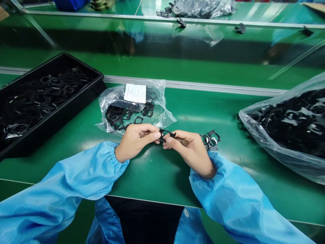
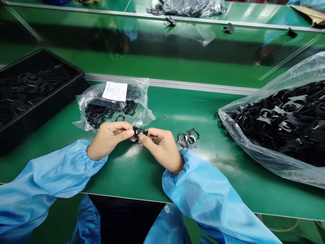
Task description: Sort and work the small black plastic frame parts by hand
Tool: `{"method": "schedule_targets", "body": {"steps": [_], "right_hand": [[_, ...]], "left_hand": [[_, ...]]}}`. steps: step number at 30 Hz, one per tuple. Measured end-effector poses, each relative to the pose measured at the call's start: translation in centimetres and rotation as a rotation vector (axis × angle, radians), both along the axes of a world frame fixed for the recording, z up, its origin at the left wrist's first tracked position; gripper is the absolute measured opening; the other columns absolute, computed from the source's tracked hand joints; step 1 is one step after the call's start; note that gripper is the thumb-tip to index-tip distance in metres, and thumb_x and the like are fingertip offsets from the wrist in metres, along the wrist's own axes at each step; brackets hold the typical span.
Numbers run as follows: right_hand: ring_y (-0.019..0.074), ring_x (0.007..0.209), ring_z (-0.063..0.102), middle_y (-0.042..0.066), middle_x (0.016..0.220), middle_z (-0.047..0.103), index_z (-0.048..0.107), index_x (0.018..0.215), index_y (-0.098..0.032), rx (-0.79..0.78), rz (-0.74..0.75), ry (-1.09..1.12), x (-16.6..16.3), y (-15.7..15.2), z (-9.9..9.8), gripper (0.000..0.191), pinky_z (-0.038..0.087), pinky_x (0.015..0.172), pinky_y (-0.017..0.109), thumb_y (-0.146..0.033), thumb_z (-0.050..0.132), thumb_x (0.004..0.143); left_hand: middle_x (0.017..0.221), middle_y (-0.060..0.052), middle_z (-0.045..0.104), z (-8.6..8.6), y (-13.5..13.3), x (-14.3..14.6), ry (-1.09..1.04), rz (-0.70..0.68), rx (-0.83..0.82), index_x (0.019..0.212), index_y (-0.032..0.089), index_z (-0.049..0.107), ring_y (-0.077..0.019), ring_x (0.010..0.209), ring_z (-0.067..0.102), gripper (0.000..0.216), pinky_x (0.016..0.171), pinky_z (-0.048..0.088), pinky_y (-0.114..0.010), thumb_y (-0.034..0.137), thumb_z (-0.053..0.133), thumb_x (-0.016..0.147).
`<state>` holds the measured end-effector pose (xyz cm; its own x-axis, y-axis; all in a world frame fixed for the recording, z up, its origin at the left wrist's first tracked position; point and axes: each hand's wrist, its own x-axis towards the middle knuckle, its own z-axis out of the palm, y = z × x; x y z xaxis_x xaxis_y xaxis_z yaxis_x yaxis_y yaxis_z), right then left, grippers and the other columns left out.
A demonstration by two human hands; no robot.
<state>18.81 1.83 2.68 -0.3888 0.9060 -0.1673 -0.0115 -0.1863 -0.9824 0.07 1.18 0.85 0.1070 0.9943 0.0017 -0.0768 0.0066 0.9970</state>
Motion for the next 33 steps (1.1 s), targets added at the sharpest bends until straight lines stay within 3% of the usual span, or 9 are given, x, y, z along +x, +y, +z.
{"method": "schedule_targets", "body": {"steps": [15, 21, 28, 33], "right_hand": [[0.0146, 0.065, 0.065, 0.002, 0.072, 0.072, 0.077, 0.075, -0.018, -0.009, -0.057, 0.044, -0.04, 0.04, 0.1, 0.044, 0.058, 0.067, 0.029, -0.058, 0.091, 0.065], [0.0139, 0.064, 0.063, 0.002, 0.068, 0.07, 0.073, 0.069, -0.018, -0.002, 0.018, 0.038, 0.3, 0.12, 0.3, 0.043, 0.057, 0.068, 0.029, -0.059, 0.086, 0.072], [0.0128, 0.062, 0.062, 0.0, 0.063, 0.068, 0.073, 0.066, -0.017, -0.005, 0.028, 0.016, 0.21, 0.26, 0.11, 0.047, 0.054, 0.065, 0.027, -0.062, 0.084, 0.073], [0.0133, 0.065, 0.066, 0.001, 0.072, 0.073, 0.075, 0.076, -0.018, -0.031, -0.037, 0.09, 0.0, 0.12, 0.04, 0.04, 0.058, 0.067, 0.028, -0.055, 0.09, 0.068]], "left_hand": [[0.066, -0.003, 0.071, 0.03, 0.23, -0.24, -0.017, -0.061, -0.032, 0.072, 0.015, 0.072, -0.0151, 0.06, 0.068, 0.038, 0.06, 0.059, -0.026, 0.051, 0.085, 0.077], [0.064, -0.003, 0.07, -0.06, 0.24, -0.55, -0.086, -0.165, -0.096, 0.07, 0.015, 0.072, -0.0139, 0.061, 0.066, 0.035, 0.062, 0.057, -0.024, 0.047, 0.085, 0.078], [0.075, -0.005, 0.076, -0.24, 0.13, -0.37, -0.142, -0.122, -0.144, 0.082, 0.015, 0.078, -0.0151, 0.068, 0.07, 0.029, 0.067, 0.06, -0.026, 0.041, 0.089, 0.074], [0.072, -0.005, 0.076, -0.36, 0.24, -0.37, -0.117, -0.089, -0.108, 0.077, 0.014, 0.079, -0.0146, 0.064, 0.069, 0.028, 0.063, 0.06, -0.025, 0.04, 0.089, 0.074]]}}
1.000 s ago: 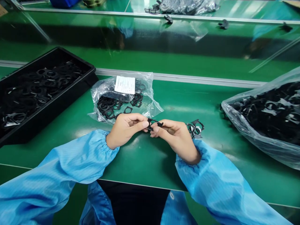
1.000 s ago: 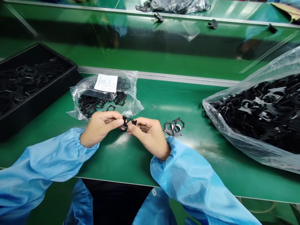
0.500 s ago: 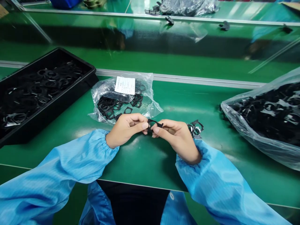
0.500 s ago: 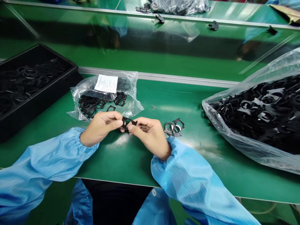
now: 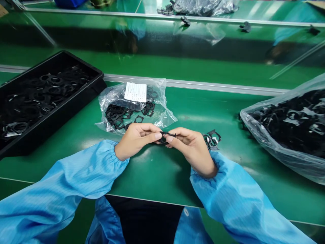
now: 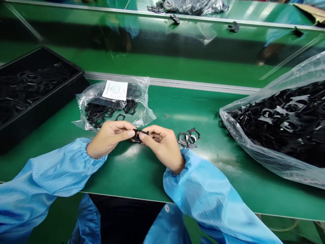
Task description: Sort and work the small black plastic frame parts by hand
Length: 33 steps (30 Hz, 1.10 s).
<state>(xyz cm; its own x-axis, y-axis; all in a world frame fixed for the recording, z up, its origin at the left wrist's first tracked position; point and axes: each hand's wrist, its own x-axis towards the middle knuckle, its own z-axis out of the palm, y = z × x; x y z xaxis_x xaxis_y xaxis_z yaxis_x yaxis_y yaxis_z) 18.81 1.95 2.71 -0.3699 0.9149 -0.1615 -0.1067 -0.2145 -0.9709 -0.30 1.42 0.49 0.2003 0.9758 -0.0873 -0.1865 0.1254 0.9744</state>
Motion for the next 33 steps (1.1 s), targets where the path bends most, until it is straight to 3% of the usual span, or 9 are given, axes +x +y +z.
{"method": "schedule_targets", "body": {"steps": [8, 16, 26, 33], "right_hand": [[0.0123, 0.065, 0.066, 0.001, 0.075, 0.074, 0.077, 0.083, -0.017, -0.016, -0.062, 0.044, 0.11, -0.13, -0.34, 0.033, 0.058, 0.066, 0.026, -0.042, 0.093, 0.07], [0.0108, 0.06, 0.064, -0.001, 0.067, 0.071, 0.077, 0.077, -0.018, -0.051, -0.081, 0.095, 0.01, 0.04, -0.35, 0.036, 0.056, 0.063, 0.026, -0.044, 0.096, 0.063], [0.0109, 0.063, 0.065, 0.001, 0.072, 0.075, 0.078, 0.075, -0.017, -0.131, 0.021, 0.148, 0.1, 0.08, -0.62, 0.027, 0.055, 0.066, 0.025, -0.039, 0.093, 0.07], [0.0107, 0.06, 0.064, -0.001, 0.064, 0.072, 0.074, 0.071, -0.018, -0.229, 0.004, 0.143, 0.37, 0.3, -0.54, 0.032, 0.052, 0.063, 0.024, -0.04, 0.095, 0.065]], "left_hand": [[0.07, -0.003, 0.074, 0.12, 0.04, -0.13, 0.013, -0.012, 0.035, 0.071, 0.015, 0.079, -0.0118, 0.068, 0.066, 0.024, 0.066, 0.056, -0.021, 0.036, 0.089, 0.075], [0.073, -0.001, 0.072, 0.05, 0.01, -0.1, -0.108, -0.043, -0.1, 0.079, 0.014, 0.077, -0.0105, 0.068, 0.066, 0.029, 0.068, 0.056, -0.021, 0.039, 0.09, 0.074], [0.08, -0.003, 0.071, 0.02, 0.1, -0.33, -0.284, -0.216, -0.172, 0.078, 0.012, 0.075, -0.0115, 0.075, 0.067, 0.032, 0.073, 0.056, -0.023, 0.042, 0.088, 0.078], [0.079, -0.002, 0.068, -0.1, 0.06, -0.36, -0.331, -0.206, -0.197, 0.08, 0.012, 0.073, -0.0102, 0.07, 0.065, 0.034, 0.073, 0.055, -0.023, 0.043, 0.086, 0.081]]}}
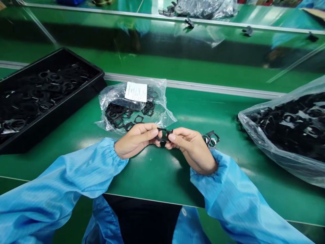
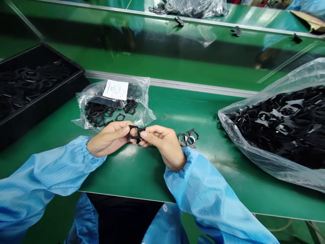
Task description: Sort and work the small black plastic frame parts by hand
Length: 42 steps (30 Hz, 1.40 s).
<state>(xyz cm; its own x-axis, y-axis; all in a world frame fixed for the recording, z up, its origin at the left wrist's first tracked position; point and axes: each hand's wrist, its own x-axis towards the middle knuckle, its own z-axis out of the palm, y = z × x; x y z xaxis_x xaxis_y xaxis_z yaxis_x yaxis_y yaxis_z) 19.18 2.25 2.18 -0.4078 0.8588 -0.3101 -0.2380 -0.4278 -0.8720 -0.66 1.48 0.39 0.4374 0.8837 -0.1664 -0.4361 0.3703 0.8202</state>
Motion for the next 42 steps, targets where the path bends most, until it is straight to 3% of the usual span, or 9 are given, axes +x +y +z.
{"method": "schedule_targets", "body": {"steps": [5, 8, 14, 18, 24, 32, 42], "right_hand": [[0.0102, 0.064, 0.062, 0.0, 0.069, 0.071, 0.076, 0.075, -0.018, -0.045, 0.059, 0.035, 0.1, 0.2, 0.0, 0.03, 0.051, 0.064, 0.024, -0.043, 0.092, 0.07], [0.0104, 0.062, 0.06, -0.001, 0.066, 0.069, 0.076, 0.07, -0.018, 0.019, 0.022, -0.01, -0.1, 0.2, -0.1, 0.031, 0.05, 0.064, 0.026, -0.044, 0.093, 0.068], [0.0115, 0.059, 0.059, -0.001, 0.062, 0.068, 0.075, 0.066, -0.019, 0.102, -0.059, -0.115, -0.4, -0.1, -0.2, 0.035, 0.052, 0.064, 0.029, -0.046, 0.097, 0.059], [0.0117, 0.059, 0.059, 0.0, 0.063, 0.069, 0.075, 0.065, -0.018, 0.135, -0.054, -0.154, -0.6, -0.3, -0.1, 0.036, 0.054, 0.063, 0.028, -0.048, 0.095, 0.062], [0.0128, 0.06, 0.062, 0.0, 0.063, 0.069, 0.075, 0.065, -0.019, 0.153, -0.067, -0.148, -0.9, -0.6, 0.1, 0.035, 0.055, 0.064, 0.029, -0.049, 0.093, 0.065], [0.0111, 0.061, 0.061, 0.0, 0.064, 0.069, 0.075, 0.065, -0.018, 0.163, -0.033, -0.12, -0.9, -0.8, 0.3, 0.035, 0.054, 0.066, 0.027, -0.047, 0.094, 0.066], [0.0121, 0.06, 0.061, -0.001, 0.064, 0.067, 0.072, 0.067, -0.018, 0.147, 0.0, -0.094, -0.6, -0.5, -0.1, 0.038, 0.055, 0.066, 0.029, -0.048, 0.095, 0.063]], "left_hand": [[0.08, -0.002, 0.067, 0.2, 0.1, 0.1, 0.042, 0.013, 0.004, 0.08, 0.012, 0.073, -0.0102, 0.068, 0.064, 0.035, 0.071, 0.056, -0.024, 0.045, 0.084, 0.082], [0.081, -0.003, 0.068, 0.2, 0.0, 0.2, 0.118, 0.056, 0.048, 0.081, 0.013, 0.073, -0.0106, 0.068, 0.064, 0.036, 0.069, 0.056, -0.024, 0.047, 0.083, 0.082], [0.078, -0.003, 0.072, 0.1, -0.5, 0.6, 0.337, 0.238, 0.287, 0.082, 0.015, 0.074, -0.0139, 0.072, 0.066, 0.031, 0.068, 0.057, -0.024, 0.043, 0.085, 0.078], [0.074, -0.003, 0.072, -0.1, -0.7, 0.8, 0.467, 0.315, 0.378, 0.078, 0.016, 0.075, -0.0132, 0.068, 0.064, 0.021, 0.063, 0.054, -0.023, 0.035, 0.082, 0.08], [0.068, -0.001, 0.066, -0.1, -0.4, 0.6, 0.484, 0.284, 0.408, 0.072, 0.016, 0.071, -0.012, 0.063, 0.059, 0.021, 0.059, 0.05, -0.023, 0.034, 0.08, 0.08], [0.066, -0.001, 0.06, -0.2, -0.3, 0.3, 0.454, 0.194, 0.377, 0.073, 0.015, 0.068, -0.0109, 0.059, 0.05, 0.032, 0.055, 0.043, -0.023, 0.045, 0.08, 0.08], [0.068, 0.0, 0.06, 0.1, -0.4, 0.5, 0.415, 0.174, 0.378, 0.075, 0.017, 0.066, -0.012, 0.063, 0.055, 0.03, 0.059, 0.046, -0.024, 0.042, 0.082, 0.079]]}}
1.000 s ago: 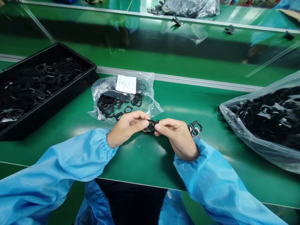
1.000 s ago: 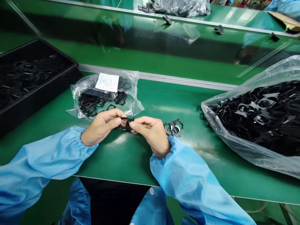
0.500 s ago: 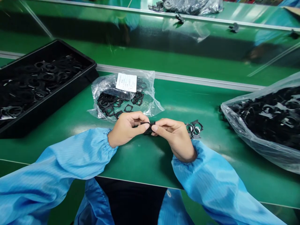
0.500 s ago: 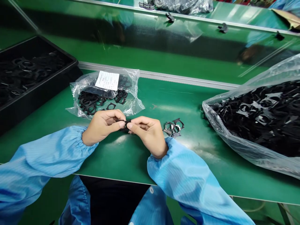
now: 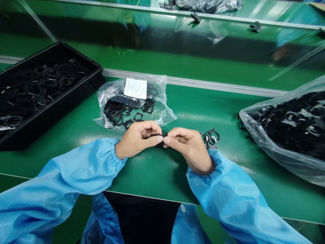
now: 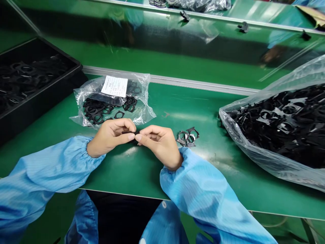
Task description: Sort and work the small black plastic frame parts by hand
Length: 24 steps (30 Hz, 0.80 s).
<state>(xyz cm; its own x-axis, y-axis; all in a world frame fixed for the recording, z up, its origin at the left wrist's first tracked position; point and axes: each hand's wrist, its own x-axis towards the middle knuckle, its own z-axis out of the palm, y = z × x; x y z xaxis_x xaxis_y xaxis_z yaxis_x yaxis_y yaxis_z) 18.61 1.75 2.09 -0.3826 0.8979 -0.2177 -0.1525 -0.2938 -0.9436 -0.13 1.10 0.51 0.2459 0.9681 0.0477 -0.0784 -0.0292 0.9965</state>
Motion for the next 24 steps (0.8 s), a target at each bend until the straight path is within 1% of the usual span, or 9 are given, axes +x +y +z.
{"method": "schedule_targets", "body": {"steps": [4, 9, 16, 21, 24], "right_hand": [[0.0113, 0.06, 0.061, -0.001, 0.065, 0.066, 0.072, 0.068, -0.018, -0.013, 0.038, 0.014, -0.01, 0.1, -0.06, 0.038, 0.054, 0.066, 0.028, -0.049, 0.094, 0.065], [0.012, 0.06, 0.06, -0.001, 0.064, 0.066, 0.072, 0.067, -0.018, 0.002, 0.022, -0.024, -0.17, -0.07, 0.15, 0.04, 0.055, 0.065, 0.029, -0.053, 0.093, 0.066], [0.011, 0.059, 0.061, 0.0, 0.066, 0.068, 0.072, 0.069, -0.017, -0.033, 0.026, -0.02, -0.37, -0.33, 0.12, 0.041, 0.055, 0.065, 0.028, -0.053, 0.093, 0.065], [0.0121, 0.06, 0.061, 0.0, 0.068, 0.068, 0.072, 0.071, -0.018, -0.014, 0.036, -0.032, -0.29, -0.29, 0.07, 0.041, 0.055, 0.065, 0.029, -0.054, 0.091, 0.068], [0.0122, 0.06, 0.06, 0.0, 0.068, 0.066, 0.071, 0.071, -0.018, 0.01, 0.016, -0.042, -0.14, -0.19, 0.14, 0.04, 0.055, 0.065, 0.029, -0.052, 0.091, 0.069]], "left_hand": [[0.066, 0.0, 0.06, 0.27, 0.16, -0.09, 0.007, -0.029, -0.013, 0.073, 0.017, 0.065, -0.0118, 0.062, 0.054, 0.033, 0.058, 0.046, -0.024, 0.045, 0.081, 0.08], [0.069, 0.0, 0.06, 0.42, 0.35, -0.29, 0.025, -0.075, -0.026, 0.073, 0.017, 0.063, -0.012, 0.063, 0.054, 0.037, 0.06, 0.048, -0.024, 0.049, 0.082, 0.078], [0.067, 0.001, 0.058, 0.26, 0.27, -0.29, 0.036, -0.055, -0.011, 0.071, 0.016, 0.062, -0.011, 0.061, 0.051, 0.04, 0.058, 0.047, -0.023, 0.05, 0.083, 0.076], [0.065, 0.0, 0.062, 0.33, 0.3, -0.36, 0.022, -0.083, -0.054, 0.071, 0.016, 0.065, -0.0111, 0.058, 0.056, 0.04, 0.056, 0.048, -0.023, 0.051, 0.084, 0.075], [0.066, -0.002, 0.065, 0.34, 0.32, -0.37, 0.009, -0.033, -0.083, 0.072, 0.015, 0.069, -0.0122, 0.06, 0.06, 0.038, 0.057, 0.051, -0.024, 0.048, 0.087, 0.073]]}}
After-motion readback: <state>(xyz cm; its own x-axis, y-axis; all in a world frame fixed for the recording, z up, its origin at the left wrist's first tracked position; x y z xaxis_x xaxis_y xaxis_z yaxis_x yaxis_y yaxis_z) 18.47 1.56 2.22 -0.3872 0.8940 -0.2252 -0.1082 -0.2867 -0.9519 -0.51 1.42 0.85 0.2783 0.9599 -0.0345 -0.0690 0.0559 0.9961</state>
